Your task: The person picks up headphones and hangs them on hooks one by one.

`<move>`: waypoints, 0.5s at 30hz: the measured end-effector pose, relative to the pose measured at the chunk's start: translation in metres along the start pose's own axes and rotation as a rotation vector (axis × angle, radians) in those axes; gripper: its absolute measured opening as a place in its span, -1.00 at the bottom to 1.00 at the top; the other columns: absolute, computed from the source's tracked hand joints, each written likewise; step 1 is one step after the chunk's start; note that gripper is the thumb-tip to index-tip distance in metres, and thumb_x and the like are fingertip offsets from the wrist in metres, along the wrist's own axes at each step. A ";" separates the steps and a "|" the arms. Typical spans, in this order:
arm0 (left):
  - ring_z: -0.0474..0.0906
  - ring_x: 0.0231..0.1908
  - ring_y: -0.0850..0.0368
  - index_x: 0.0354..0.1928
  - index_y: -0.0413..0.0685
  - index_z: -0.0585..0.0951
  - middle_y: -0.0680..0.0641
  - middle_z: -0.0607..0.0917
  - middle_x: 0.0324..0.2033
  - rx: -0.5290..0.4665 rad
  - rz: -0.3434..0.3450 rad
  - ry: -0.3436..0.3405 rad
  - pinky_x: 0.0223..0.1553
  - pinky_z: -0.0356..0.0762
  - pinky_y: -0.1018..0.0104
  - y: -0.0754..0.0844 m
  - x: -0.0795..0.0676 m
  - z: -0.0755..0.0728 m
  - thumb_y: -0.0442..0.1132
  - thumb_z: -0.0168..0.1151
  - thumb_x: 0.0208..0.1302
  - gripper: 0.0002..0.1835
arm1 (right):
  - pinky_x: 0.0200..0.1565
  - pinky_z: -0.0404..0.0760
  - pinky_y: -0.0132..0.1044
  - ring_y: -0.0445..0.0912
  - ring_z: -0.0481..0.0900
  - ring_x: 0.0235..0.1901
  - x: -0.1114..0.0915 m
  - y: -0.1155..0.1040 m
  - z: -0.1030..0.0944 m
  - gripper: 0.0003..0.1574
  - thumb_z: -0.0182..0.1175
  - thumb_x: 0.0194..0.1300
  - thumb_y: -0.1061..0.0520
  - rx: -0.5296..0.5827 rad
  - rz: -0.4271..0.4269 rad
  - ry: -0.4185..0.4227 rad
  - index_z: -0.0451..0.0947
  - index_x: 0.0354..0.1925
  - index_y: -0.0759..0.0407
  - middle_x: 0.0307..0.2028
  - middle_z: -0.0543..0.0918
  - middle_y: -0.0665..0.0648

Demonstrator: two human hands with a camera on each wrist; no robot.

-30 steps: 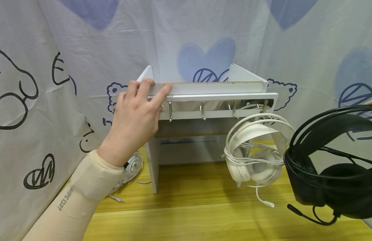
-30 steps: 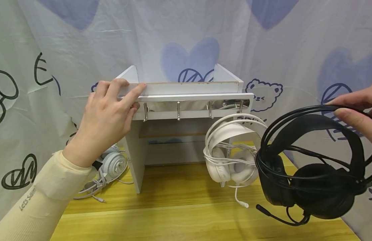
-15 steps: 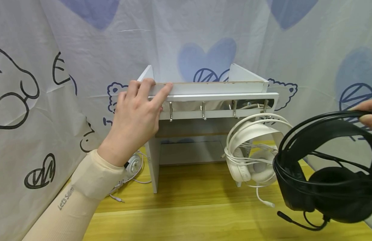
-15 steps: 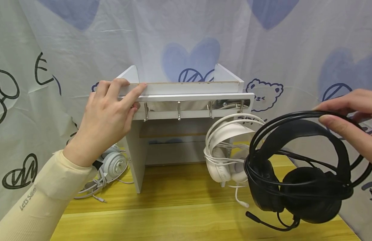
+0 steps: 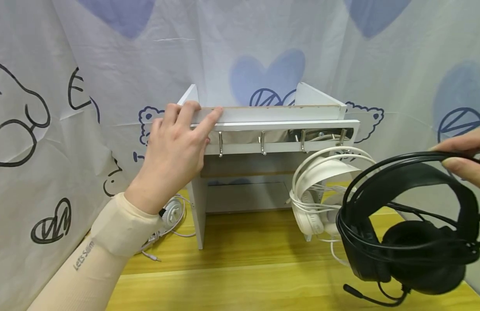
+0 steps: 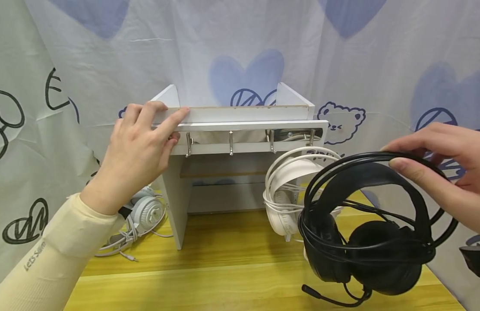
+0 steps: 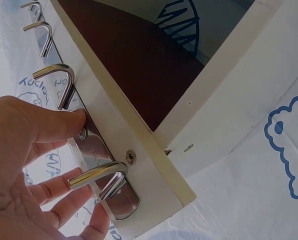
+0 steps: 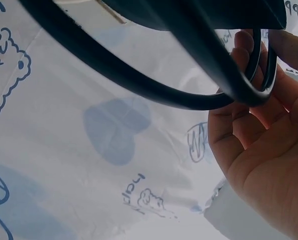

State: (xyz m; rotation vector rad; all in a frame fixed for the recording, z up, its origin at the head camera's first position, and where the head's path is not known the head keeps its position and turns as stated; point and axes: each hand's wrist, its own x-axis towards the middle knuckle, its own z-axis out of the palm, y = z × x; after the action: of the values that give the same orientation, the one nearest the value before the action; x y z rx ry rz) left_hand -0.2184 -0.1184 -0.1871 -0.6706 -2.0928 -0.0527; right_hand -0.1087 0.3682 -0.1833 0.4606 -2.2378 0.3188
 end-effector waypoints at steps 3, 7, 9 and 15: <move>0.45 0.13 -0.32 0.45 0.17 0.53 -0.27 0.55 0.21 -0.003 0.004 0.010 -0.21 0.54 -0.18 -0.001 0.000 0.001 -0.30 0.37 0.40 -0.39 | -0.52 0.23 -0.57 -0.56 0.28 -0.39 -0.003 -0.002 0.003 -0.84 0.30 0.44 0.35 -0.031 -0.005 0.008 0.78 -0.07 0.30 -0.39 0.41 -0.39; 0.45 0.14 -0.32 0.46 0.18 0.53 -0.26 0.55 0.22 -0.015 0.001 0.000 -0.18 0.56 -0.20 -0.001 0.000 -0.001 -0.29 0.37 0.40 -0.39 | -0.32 0.28 -0.71 -0.57 0.36 -0.27 -0.009 0.002 0.010 -0.71 0.38 0.33 0.40 -0.004 0.011 0.065 0.81 -0.08 0.11 -0.26 0.47 -0.48; 0.45 0.14 -0.32 0.46 0.18 0.53 -0.26 0.55 0.22 -0.026 0.000 -0.008 -0.16 0.56 -0.21 -0.002 0.000 -0.002 -0.29 0.37 0.41 -0.39 | -0.27 0.28 -0.71 -0.53 0.39 -0.25 -0.012 0.013 0.013 -0.64 0.43 0.29 0.38 0.016 0.019 0.069 0.83 -0.05 0.02 -0.24 0.53 -0.41; 0.45 0.16 -0.32 0.44 0.15 0.56 -0.26 0.57 0.24 -0.068 0.000 -0.009 -0.14 0.55 -0.21 -0.004 0.001 -0.003 -0.31 0.37 0.41 -0.41 | -0.24 0.29 -0.64 -0.50 0.39 -0.20 -0.016 0.026 0.017 -0.58 0.51 0.29 0.28 -0.042 -0.008 0.005 0.81 0.06 -0.07 -0.22 0.65 -0.14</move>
State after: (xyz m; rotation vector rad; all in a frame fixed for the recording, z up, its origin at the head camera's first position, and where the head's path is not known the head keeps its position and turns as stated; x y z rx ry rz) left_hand -0.2180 -0.1223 -0.1840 -0.7126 -2.1077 -0.1222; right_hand -0.1219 0.3888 -0.2084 0.4452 -2.2335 0.2678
